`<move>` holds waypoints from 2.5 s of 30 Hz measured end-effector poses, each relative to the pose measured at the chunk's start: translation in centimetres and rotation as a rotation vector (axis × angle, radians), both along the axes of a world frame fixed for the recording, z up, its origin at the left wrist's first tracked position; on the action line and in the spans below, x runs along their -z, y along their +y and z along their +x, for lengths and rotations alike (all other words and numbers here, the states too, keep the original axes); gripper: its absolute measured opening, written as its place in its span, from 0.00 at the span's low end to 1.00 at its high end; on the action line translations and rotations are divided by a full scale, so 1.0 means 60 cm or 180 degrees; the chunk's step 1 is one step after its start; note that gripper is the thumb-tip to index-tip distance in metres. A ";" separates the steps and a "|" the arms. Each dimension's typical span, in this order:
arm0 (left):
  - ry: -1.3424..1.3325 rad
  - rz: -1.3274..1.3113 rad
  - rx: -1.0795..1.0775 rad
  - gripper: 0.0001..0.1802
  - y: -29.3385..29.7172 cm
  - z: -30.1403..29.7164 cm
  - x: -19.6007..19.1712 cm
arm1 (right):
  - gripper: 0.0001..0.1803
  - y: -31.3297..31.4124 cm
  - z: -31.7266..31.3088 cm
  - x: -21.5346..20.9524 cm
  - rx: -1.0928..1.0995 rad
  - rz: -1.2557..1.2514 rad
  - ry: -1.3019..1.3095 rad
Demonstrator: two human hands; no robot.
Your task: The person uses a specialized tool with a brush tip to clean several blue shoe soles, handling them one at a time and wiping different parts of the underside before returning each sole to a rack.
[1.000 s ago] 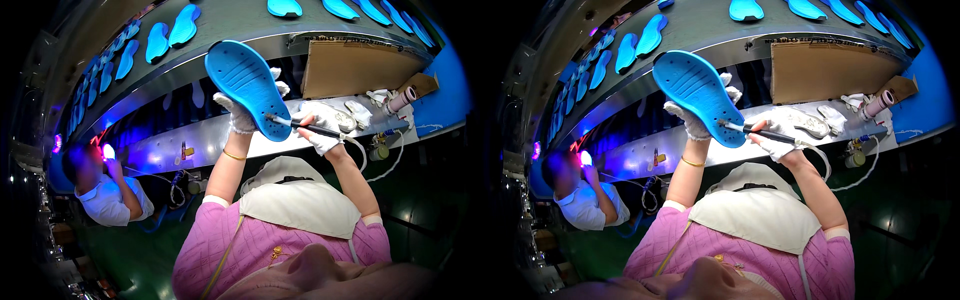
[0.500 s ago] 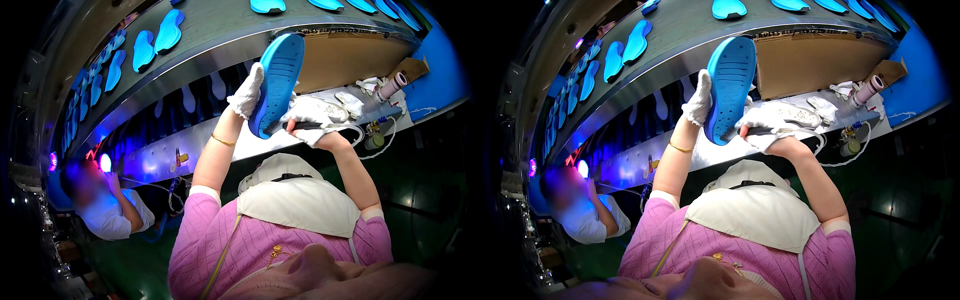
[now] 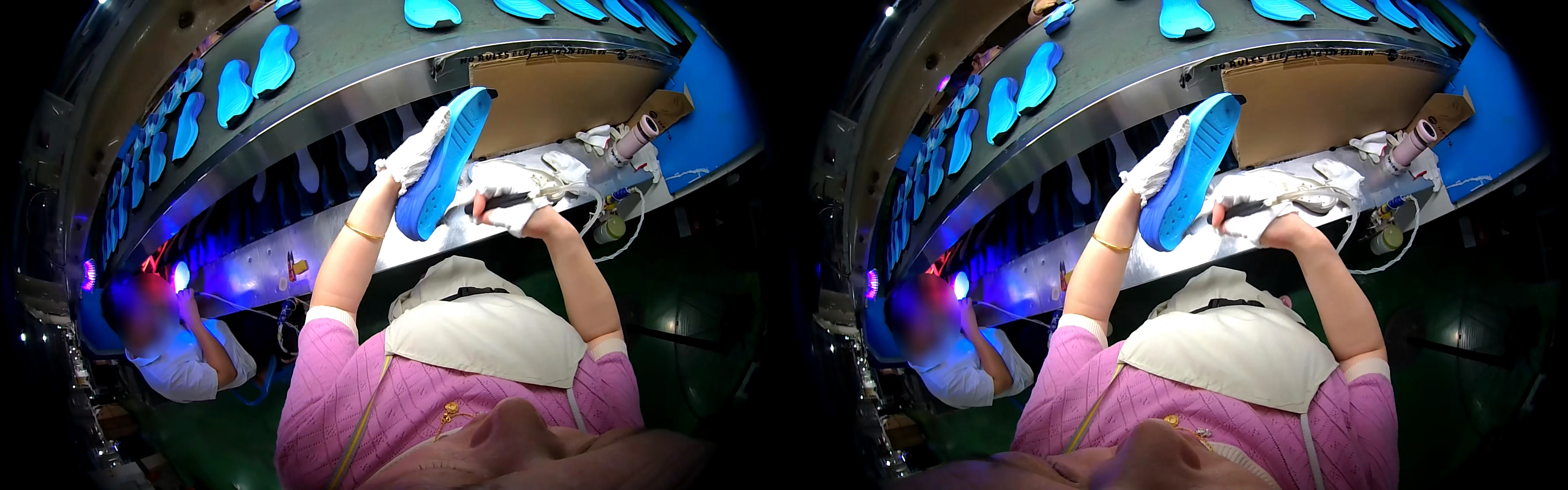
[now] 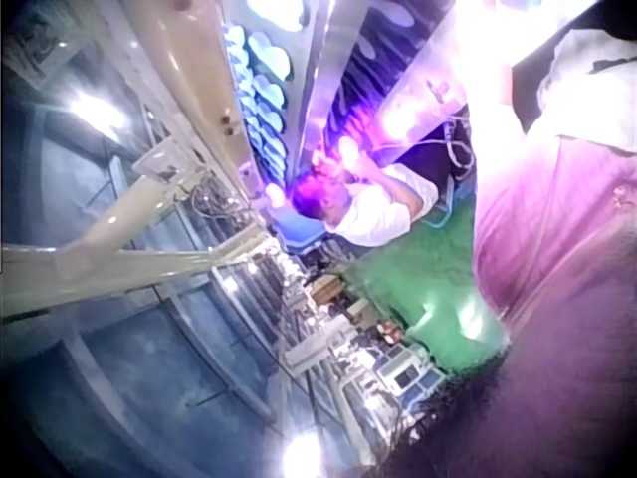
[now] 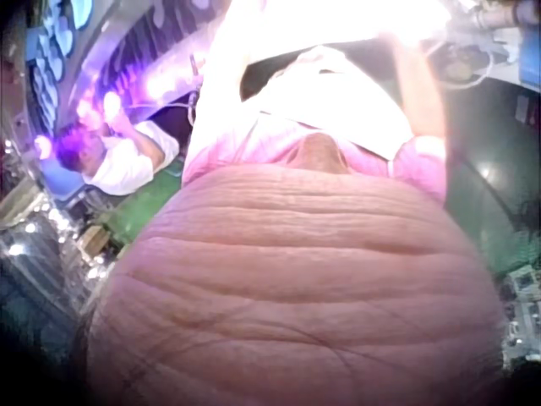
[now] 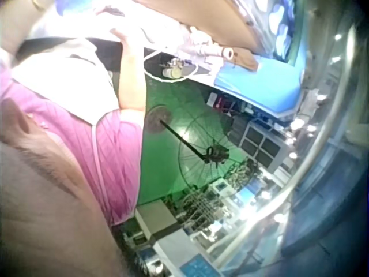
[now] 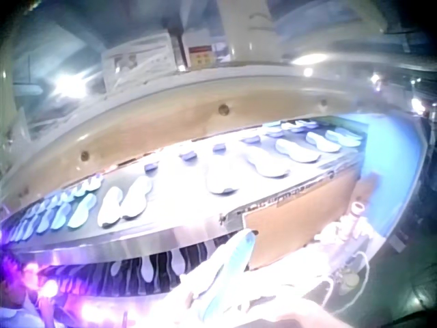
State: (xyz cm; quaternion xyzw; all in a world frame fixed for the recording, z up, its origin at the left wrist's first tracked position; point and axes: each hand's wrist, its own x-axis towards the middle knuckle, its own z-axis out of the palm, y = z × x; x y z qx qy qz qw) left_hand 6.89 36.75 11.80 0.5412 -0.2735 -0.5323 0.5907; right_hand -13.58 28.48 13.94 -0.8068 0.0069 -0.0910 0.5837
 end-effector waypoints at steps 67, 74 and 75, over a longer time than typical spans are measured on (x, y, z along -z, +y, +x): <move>0.2160 -0.1925 -0.0408 0.53 0.081 -0.136 0.019 | 0.05 0.053 -0.012 0.007 0.1041 0.0850 -0.1275; 0.1919 -0.2291 -0.0520 0.51 0.078 -0.118 0.014 | 0.04 0.072 -0.017 0.019 0.1154 0.0828 -0.0898; 0.1679 -0.2211 -0.0729 0.51 0.079 -0.121 0.009 | 0.05 0.071 -0.016 0.022 0.1166 0.0517 -0.0922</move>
